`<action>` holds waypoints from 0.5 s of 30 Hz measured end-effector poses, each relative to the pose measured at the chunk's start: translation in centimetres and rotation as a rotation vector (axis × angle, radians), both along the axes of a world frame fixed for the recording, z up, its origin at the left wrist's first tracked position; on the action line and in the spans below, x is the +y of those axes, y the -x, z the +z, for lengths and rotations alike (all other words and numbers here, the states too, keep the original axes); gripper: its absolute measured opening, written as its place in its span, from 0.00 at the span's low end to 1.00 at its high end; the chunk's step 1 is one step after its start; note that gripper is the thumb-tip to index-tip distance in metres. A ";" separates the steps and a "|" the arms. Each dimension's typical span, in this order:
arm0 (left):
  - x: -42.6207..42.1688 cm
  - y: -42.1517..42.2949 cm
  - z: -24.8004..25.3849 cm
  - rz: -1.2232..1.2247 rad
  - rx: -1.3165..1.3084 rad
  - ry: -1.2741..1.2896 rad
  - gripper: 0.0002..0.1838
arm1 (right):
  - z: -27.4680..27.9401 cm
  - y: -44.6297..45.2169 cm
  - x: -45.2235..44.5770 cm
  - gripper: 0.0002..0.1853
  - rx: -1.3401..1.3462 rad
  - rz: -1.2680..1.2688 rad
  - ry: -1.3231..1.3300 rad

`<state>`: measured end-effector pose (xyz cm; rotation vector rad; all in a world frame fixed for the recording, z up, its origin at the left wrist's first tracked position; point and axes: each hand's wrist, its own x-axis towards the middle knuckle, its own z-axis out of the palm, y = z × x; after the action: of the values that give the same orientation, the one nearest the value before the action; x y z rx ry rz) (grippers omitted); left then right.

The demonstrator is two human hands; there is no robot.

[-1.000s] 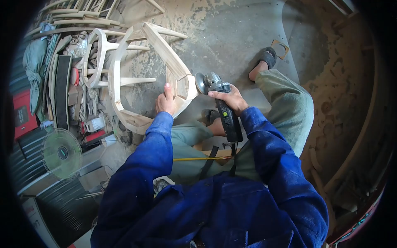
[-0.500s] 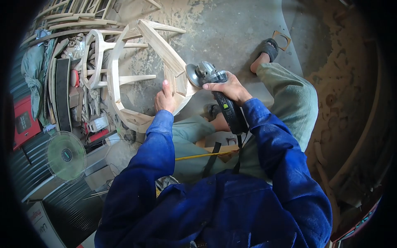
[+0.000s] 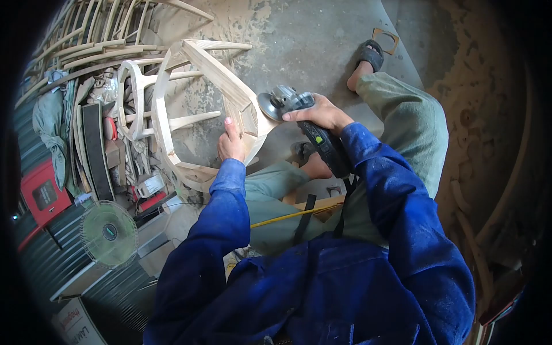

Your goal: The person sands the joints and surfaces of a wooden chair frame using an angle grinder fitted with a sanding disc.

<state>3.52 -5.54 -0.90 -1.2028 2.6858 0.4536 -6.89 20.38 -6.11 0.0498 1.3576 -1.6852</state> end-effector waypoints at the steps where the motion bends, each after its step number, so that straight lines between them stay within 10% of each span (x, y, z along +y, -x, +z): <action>1: 0.2 -0.3 0.1 0.002 0.001 0.000 0.50 | 0.5 0.0 0.0 0.29 0.008 0.013 0.032; 15: -0.1 -0.1 0.1 0.001 0.016 0.000 0.50 | -0.3 0.6 0.6 0.35 -0.035 0.014 -0.027</action>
<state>3.60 -5.69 -0.85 -1.2060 2.6982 0.4649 -7.46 20.93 -6.41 0.0843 1.3520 -1.6473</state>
